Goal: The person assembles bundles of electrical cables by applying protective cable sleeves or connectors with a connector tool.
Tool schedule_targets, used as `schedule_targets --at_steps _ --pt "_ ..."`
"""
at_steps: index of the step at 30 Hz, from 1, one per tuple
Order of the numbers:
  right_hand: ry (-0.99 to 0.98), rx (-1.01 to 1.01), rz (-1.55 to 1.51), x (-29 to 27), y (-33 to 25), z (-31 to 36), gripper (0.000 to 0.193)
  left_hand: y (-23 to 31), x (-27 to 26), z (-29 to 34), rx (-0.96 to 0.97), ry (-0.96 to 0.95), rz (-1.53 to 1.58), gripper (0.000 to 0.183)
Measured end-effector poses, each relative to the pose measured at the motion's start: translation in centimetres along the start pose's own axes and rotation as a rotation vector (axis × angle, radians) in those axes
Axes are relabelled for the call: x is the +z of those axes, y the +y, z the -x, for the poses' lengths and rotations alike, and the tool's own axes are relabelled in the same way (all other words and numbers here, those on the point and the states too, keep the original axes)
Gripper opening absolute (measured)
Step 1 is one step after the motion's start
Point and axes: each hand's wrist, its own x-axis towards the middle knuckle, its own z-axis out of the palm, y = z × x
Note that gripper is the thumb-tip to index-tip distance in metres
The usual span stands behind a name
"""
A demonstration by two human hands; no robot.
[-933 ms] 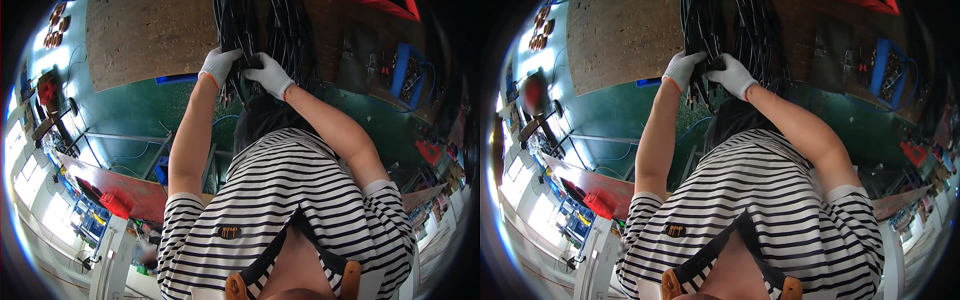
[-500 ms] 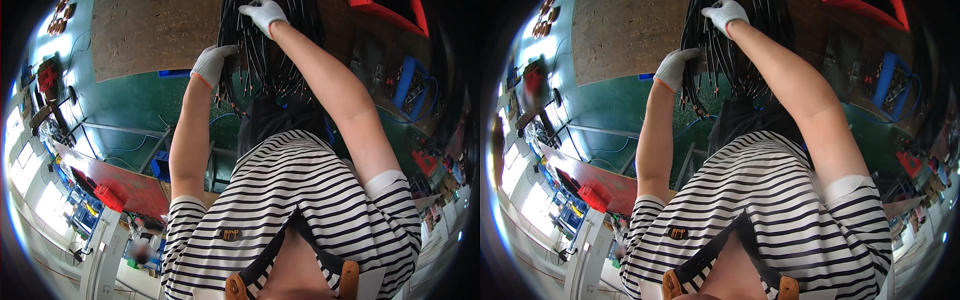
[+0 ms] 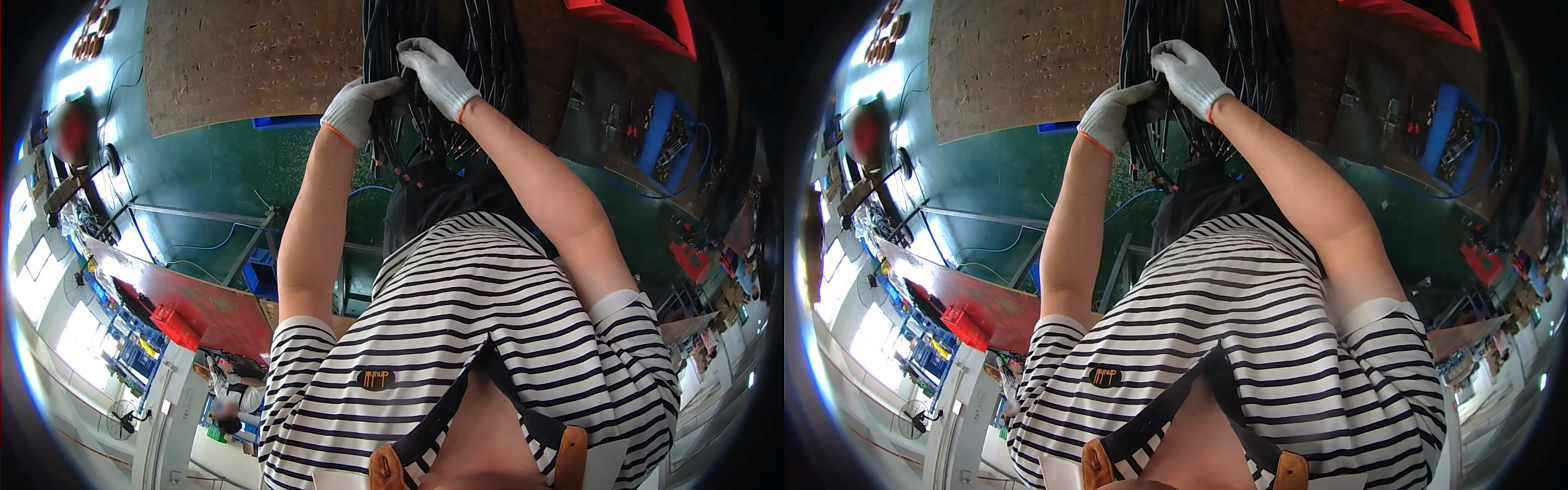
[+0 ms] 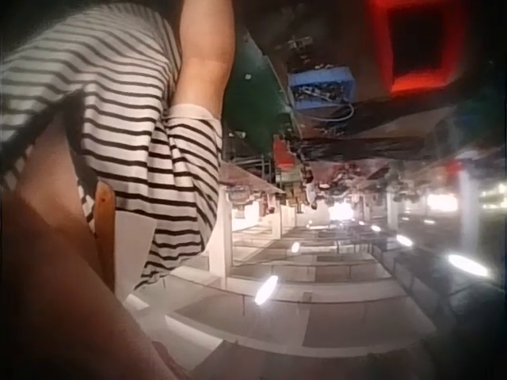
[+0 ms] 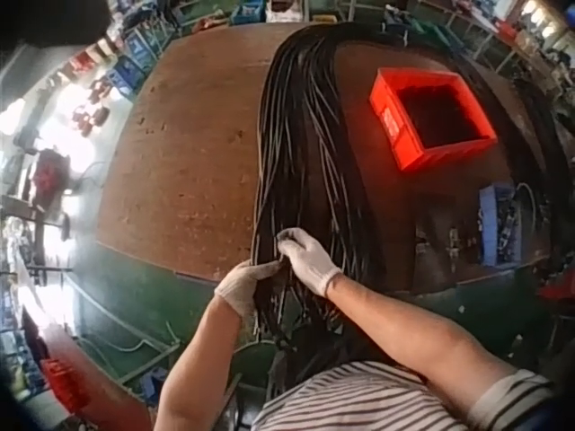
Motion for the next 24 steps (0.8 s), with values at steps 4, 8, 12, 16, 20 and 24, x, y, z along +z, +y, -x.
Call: schedule_targets --at_steps 4,8,12,16,20,24 --pt "-0.001 -0.048 -0.003 -0.5 0.0 0.8 0.039 0.2 0.8 -0.5 -0.06 -0.007 0.147 0.021" --pt "-0.028 0.214 -0.368 -2.6 0.2 2.5 0.039 0.5 1.0 -0.6 -0.103 0.088 -0.033 0.028" --pt "-0.16 0.222 -0.182 -5.2 0.6 5.5 0.044 0.5 0.3 -1.0 -0.118 0.077 -0.12 0.029" --pt "-0.28 0.174 0.068 -7.0 1.3 8.3 0.046 0.6 0.7 -1.1 -0.144 0.112 -0.181 0.027" --pt "-0.244 0.293 -0.041 -7.7 2.1 10.3 0.047 0.4 1.5 -0.9 -0.097 0.163 -0.232 0.029" --pt "-0.136 0.204 0.029 -8.2 3.1 11.1 0.046 1.0 2.1 -0.5 -0.152 0.149 -0.168 0.032"
